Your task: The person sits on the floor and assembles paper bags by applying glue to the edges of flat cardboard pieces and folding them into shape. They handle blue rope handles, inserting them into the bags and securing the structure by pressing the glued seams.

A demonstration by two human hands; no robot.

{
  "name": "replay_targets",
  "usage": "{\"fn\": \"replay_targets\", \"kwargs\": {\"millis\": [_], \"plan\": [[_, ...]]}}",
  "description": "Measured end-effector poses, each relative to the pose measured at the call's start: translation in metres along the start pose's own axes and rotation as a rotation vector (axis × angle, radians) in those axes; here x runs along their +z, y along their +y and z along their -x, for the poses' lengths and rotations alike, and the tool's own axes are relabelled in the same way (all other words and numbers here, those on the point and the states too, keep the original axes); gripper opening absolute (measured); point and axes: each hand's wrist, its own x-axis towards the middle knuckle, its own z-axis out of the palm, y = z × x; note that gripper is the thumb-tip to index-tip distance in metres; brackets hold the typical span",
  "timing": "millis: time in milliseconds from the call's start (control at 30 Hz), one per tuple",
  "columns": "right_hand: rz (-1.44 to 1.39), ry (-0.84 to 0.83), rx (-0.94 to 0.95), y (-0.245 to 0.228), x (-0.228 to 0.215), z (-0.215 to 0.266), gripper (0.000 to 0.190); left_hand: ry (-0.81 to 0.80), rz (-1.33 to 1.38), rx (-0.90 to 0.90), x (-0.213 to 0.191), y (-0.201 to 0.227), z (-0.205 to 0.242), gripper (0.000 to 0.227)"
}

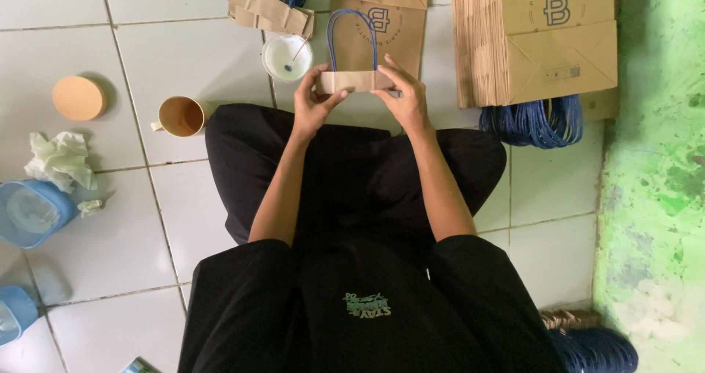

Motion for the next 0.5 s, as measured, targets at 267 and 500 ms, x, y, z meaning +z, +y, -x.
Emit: {"fn": "replay_targets", "kwargs": {"millis": [267,500], "plan": [[-0.025,0.014,0.057,-0.006,-0.002,0.002,0.060,0.057,0.048,0.003,-0.015,-0.032,-0.005,0.050],[-0.049,0.024,0.016,0.001,0.001,0.006,0.055,0.075,0.037,-0.030,-0.010,-0.015,0.000,0.047]]}}
